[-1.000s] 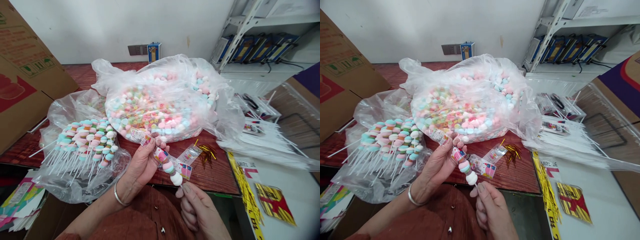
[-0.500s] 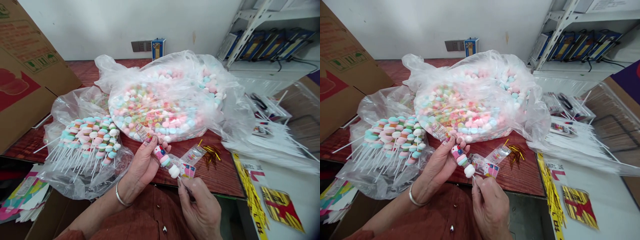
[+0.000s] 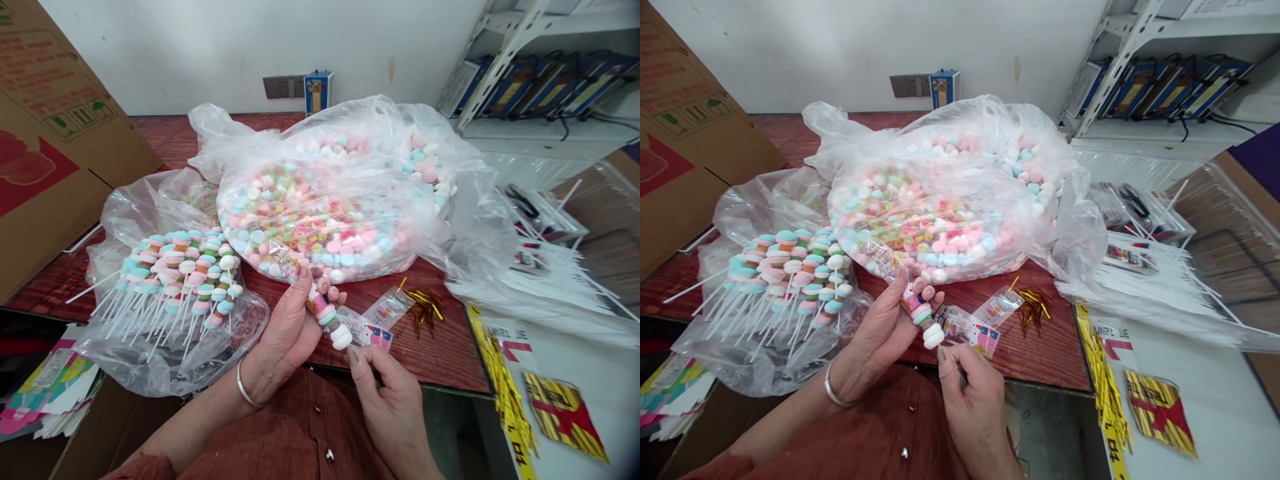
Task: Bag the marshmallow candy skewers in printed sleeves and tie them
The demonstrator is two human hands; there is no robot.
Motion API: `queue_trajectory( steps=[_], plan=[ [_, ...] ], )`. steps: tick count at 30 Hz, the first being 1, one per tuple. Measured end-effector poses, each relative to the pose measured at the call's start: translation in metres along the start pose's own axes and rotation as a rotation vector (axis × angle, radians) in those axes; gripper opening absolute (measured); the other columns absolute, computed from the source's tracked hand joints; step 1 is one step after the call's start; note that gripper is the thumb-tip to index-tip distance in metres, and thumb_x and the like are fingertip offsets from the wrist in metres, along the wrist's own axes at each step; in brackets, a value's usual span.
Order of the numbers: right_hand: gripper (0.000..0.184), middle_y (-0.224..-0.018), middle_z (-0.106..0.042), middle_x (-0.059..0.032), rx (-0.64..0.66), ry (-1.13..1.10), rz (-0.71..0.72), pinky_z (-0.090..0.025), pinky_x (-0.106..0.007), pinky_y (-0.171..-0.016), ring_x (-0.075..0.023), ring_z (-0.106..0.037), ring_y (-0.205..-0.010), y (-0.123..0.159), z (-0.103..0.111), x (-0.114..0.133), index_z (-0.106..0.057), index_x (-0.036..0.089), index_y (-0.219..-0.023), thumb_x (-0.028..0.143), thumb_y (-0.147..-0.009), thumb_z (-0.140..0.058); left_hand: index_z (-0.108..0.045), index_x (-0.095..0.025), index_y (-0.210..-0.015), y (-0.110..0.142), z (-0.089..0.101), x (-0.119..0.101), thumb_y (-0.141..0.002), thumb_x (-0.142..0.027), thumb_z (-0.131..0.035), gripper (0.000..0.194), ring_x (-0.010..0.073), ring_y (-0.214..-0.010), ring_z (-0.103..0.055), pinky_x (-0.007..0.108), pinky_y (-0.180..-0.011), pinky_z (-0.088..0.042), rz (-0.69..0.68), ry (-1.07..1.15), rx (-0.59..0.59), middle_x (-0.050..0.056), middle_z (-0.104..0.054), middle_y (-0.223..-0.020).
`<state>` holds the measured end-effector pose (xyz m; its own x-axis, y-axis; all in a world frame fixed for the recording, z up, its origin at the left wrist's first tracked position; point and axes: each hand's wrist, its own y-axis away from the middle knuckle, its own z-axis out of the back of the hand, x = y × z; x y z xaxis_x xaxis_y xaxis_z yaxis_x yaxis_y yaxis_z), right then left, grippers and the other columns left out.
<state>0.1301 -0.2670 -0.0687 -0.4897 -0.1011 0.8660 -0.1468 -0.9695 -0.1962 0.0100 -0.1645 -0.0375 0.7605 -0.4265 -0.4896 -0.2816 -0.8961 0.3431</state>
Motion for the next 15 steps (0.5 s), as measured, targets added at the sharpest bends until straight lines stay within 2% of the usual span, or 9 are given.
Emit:
queue_trajectory(
  steps=[3, 5, 7, 9, 11, 12, 15],
  plan=[
    [0.017, -0.063, -0.063, 0.0003, -0.153, 0.309, 0.342, -0.042, -0.024, -0.056, -0.0124, -0.057, -0.055, 0.0013, -0.0042, -0.0011, -0.065, 0.017, -0.084, 0.018, -0.097, -0.054, -0.06, -0.018, -0.087, -0.0005, -0.0012, -0.001, -0.085, -0.034, -0.073, 0.021, 0.0106, -0.066, -0.057, 0.034, -0.082, -0.058, 0.01, -0.005, -0.043, -0.004, -0.055, -0.071],
    [0.007, -0.063, -0.064, -0.0009, -0.218, 0.472, 0.509, -0.043, -0.028, -0.06, -0.0148, -0.058, -0.057, 0.0026, -0.0058, -0.0038, -0.065, 0.016, -0.093, 0.013, -0.094, -0.059, -0.059, -0.018, -0.087, -0.0009, -0.0024, -0.0019, -0.086, -0.035, -0.073, 0.022, 0.0111, -0.066, -0.058, 0.033, -0.081, -0.058, 0.015, -0.011, -0.06, -0.003, -0.055, -0.07],
    [0.009, -0.063, -0.063, -0.0009, -0.232, 0.562, 0.596, -0.044, -0.03, -0.062, -0.0158, -0.057, -0.057, 0.0035, -0.0066, -0.0067, -0.064, 0.015, -0.099, 0.011, -0.091, -0.064, -0.059, -0.017, -0.086, -0.001, -0.0034, -0.0025, -0.087, -0.035, -0.071, 0.021, 0.0113, -0.066, -0.058, 0.033, -0.08, -0.058, 0.011, -0.016, -0.07, -0.003, -0.055, -0.07],
    [0.011, -0.062, -0.062, -0.0003, -0.217, 0.562, 0.625, -0.043, -0.03, -0.062, -0.0154, -0.056, -0.056, 0.0037, -0.0069, -0.0079, -0.063, 0.014, -0.1, 0.01, -0.09, -0.065, -0.059, -0.016, -0.086, -0.0006, -0.0041, -0.0024, -0.09, -0.035, -0.067, 0.021, 0.0108, -0.064, -0.057, 0.032, -0.079, -0.058, 0.006, -0.012, -0.075, -0.002, -0.055, -0.07],
    [0.005, -0.062, -0.061, 0.0, -0.171, 0.442, 0.556, -0.042, -0.028, -0.06, -0.0141, -0.055, -0.055, 0.0033, -0.007, -0.0068, -0.063, 0.015, -0.094, 0.012, -0.093, -0.06, -0.059, -0.016, -0.085, 0.0006, -0.0041, -0.0019, -0.092, -0.035, -0.064, 0.021, 0.0101, -0.062, -0.055, 0.032, -0.078, -0.058, 0.011, 0.004, -0.07, -0.002, -0.056, -0.071],
    [0.01, -0.063, -0.06, 0.0003, -0.134, 0.333, 0.468, -0.041, -0.027, -0.058, -0.0131, -0.055, -0.055, 0.003, -0.0069, -0.0055, -0.063, 0.016, -0.089, 0.013, -0.096, -0.056, -0.058, -0.016, -0.084, 0.0013, -0.004, -0.0014, -0.093, -0.035, -0.063, 0.021, 0.0099, -0.062, -0.055, 0.032, -0.078, -0.057, 0.017, 0.013, -0.063, -0.002, -0.056, -0.071],
    [0.03, -0.06, -0.054, 0.0024, 0.024, -0.093, 0.035, -0.037, -0.022, -0.05, -0.0103, -0.049, -0.051, 0.0026, -0.0071, -0.0017, -0.059, 0.018, -0.076, 0.028, -0.101, -0.047, -0.058, -0.017, -0.087, 0.003, -0.0038, -0.0001, -0.094, -0.036, -0.06, 0.021, 0.0106, -0.062, -0.055, 0.031, -0.078, -0.057, 0.019, 0.03, -0.026, -0.002, -0.055, -0.071]
  ],
)
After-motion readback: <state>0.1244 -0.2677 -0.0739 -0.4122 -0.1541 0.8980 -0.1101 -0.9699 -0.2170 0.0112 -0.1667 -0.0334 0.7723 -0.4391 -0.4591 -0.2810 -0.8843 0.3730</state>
